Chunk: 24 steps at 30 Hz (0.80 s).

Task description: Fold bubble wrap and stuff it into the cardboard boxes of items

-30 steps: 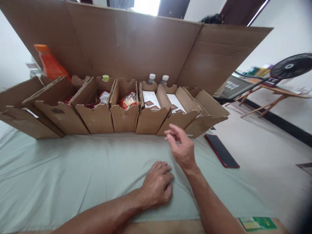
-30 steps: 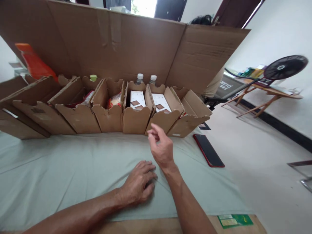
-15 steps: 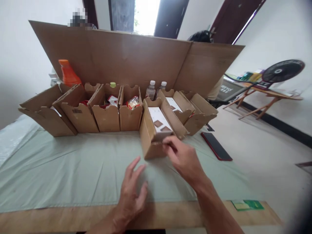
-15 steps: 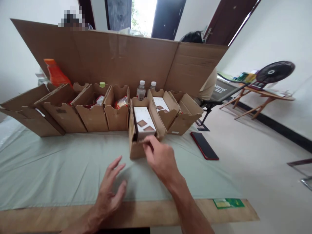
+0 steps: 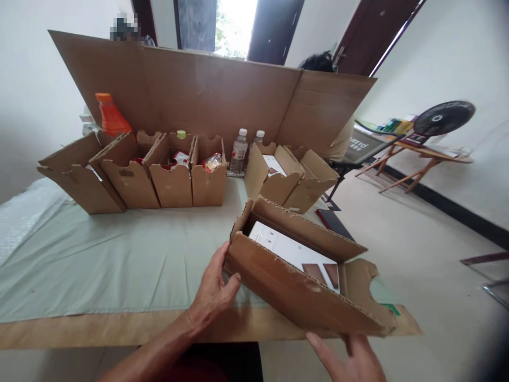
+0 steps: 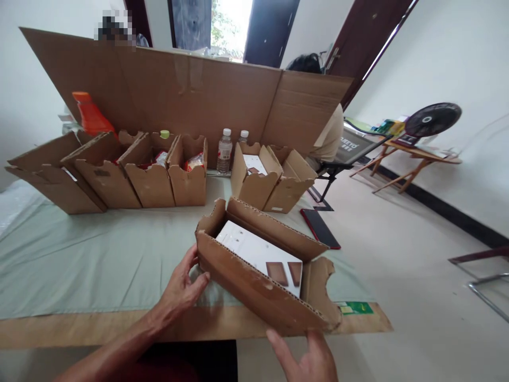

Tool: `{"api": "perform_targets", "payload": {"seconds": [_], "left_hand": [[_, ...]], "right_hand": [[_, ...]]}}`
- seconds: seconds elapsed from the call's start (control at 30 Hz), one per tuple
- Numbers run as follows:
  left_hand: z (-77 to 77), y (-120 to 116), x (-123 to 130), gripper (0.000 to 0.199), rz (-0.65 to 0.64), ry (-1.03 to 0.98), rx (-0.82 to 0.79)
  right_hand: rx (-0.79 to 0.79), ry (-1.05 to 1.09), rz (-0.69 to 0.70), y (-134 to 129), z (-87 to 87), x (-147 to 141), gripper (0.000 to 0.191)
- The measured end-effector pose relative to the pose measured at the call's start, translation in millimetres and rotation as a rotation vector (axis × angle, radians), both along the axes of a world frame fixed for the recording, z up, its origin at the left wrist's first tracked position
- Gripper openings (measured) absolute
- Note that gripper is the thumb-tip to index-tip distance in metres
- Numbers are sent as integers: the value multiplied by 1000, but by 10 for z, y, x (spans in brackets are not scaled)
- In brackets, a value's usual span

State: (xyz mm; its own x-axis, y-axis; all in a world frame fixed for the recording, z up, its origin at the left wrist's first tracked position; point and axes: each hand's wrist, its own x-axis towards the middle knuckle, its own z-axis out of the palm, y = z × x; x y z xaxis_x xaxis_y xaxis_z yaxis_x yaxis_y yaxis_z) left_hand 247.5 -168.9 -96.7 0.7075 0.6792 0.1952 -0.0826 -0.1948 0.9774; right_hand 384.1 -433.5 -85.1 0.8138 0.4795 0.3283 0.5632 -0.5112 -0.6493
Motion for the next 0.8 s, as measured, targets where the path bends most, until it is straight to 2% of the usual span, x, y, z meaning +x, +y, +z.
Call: {"api": "perform_targets", "payload": {"seconds": [0.07,0.13,0.27,0.33,0.4,0.47,0.6,0.7,0.8], "left_hand": [[-7,78,-76,62,102,-11,-23],[39,254,-174,57,194,-18,-20],[202,796,-228,62,303,-17,48],[234,1059,-164,67,284,11,83],[194,1248,-88,66,241,54,92],[96,1346,-41,60,228,94,90],[-115,1384,-56,48,273,179,143],[-159,1388,-65,45,273,251,210],[-114,1348,-36,48,265,299,291]], "right_hand": [[68,10,47,379,42,27,40],[110,45,147,812,170,152,33],[163,158,356,1714,388,569,36],[204,178,372,2076,366,733,40],[224,172,346,2304,249,803,42],[216,171,316,2385,76,792,43],[156,175,262,2305,-215,750,37],[129,184,216,2227,-273,839,34],[135,209,213,2170,-239,935,33]]}}
